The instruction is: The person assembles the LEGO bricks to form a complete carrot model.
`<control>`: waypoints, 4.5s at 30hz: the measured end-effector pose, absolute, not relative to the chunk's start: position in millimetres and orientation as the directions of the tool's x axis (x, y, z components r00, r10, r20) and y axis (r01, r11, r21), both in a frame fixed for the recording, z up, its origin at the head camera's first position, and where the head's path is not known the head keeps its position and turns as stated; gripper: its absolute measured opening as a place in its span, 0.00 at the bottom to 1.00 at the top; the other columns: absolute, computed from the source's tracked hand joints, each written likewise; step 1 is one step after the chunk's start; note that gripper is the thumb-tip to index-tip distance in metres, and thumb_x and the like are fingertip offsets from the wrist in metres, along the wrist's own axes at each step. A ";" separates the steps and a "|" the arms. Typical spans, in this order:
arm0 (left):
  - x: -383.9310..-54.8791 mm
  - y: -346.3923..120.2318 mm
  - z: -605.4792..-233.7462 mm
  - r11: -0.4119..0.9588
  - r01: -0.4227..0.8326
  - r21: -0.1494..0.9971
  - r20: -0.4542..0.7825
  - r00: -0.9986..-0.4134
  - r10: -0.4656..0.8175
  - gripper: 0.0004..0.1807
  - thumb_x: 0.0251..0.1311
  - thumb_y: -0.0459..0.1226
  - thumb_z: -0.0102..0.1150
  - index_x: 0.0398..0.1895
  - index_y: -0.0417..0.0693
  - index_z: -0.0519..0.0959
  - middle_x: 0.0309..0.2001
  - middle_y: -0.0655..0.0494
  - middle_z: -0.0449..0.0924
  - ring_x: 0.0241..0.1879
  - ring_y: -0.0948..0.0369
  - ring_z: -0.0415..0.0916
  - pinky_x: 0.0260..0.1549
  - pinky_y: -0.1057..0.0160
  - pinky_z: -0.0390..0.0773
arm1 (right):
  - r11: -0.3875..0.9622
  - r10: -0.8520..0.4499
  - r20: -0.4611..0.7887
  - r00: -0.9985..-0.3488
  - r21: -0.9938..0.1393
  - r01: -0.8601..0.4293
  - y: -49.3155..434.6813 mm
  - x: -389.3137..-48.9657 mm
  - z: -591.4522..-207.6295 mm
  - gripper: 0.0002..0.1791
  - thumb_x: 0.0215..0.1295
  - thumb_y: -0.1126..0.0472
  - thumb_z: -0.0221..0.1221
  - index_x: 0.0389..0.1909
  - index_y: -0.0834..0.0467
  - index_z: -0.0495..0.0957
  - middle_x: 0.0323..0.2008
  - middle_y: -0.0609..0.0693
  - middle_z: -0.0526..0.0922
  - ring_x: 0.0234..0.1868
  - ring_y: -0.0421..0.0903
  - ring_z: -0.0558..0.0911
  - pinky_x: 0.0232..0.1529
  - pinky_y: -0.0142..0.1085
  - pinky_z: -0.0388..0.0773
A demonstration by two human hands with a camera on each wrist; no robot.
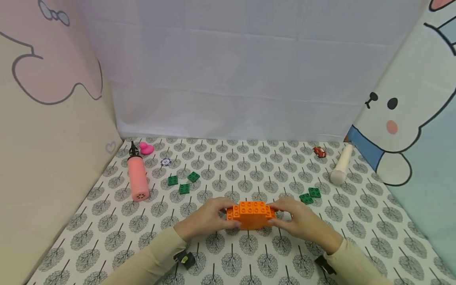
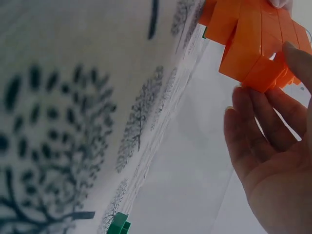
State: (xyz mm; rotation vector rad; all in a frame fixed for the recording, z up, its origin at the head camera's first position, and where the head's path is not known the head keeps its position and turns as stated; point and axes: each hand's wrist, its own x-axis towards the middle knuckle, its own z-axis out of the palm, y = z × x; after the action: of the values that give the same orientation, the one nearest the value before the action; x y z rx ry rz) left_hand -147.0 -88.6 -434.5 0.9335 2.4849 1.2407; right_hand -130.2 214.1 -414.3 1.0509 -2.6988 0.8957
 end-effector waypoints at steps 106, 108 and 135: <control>-140.7 -87.1 -370.1 0.432 0.772 0.467 0.298 -0.597 0.745 0.18 0.61 0.37 0.67 0.54 0.46 0.83 0.52 0.56 0.81 0.50 0.63 0.76 0.48 0.74 0.78 | 0.575 -0.598 0.190 -0.779 -0.575 -0.582 215.4 -138.6 -416.5 0.23 0.64 0.42 0.64 0.55 0.49 0.81 0.45 0.35 0.82 0.44 0.34 0.79 0.46 0.43 0.83; -140.3 -86.2 -368.6 0.446 0.770 0.456 0.288 -0.602 0.745 0.18 0.62 0.38 0.67 0.55 0.46 0.83 0.53 0.56 0.81 0.50 0.62 0.75 0.48 0.73 0.78 | 0.578 -0.593 0.186 -0.783 -0.579 -0.575 215.6 -138.9 -415.8 0.23 0.64 0.42 0.64 0.55 0.49 0.81 0.44 0.34 0.81 0.43 0.33 0.79 0.46 0.42 0.82; -171.0 -167.1 -407.1 0.794 0.464 0.392 0.248 -0.885 0.394 0.33 0.59 0.45 0.69 0.68 0.48 0.73 0.64 0.44 0.74 0.63 0.44 0.70 0.63 0.41 0.70 | 0.613 -0.570 0.169 -0.804 -0.565 -0.553 215.8 -136.1 -418.8 0.29 0.62 0.37 0.63 0.57 0.51 0.81 0.51 0.40 0.83 0.49 0.37 0.79 0.52 0.43 0.81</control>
State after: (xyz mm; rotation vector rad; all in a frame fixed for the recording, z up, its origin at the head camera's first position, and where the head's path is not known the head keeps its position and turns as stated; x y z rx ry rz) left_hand -171.0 -167.1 -407.1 0.7510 3.1206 0.7480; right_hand -136.1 215.8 -418.8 0.9913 -2.8460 0.9818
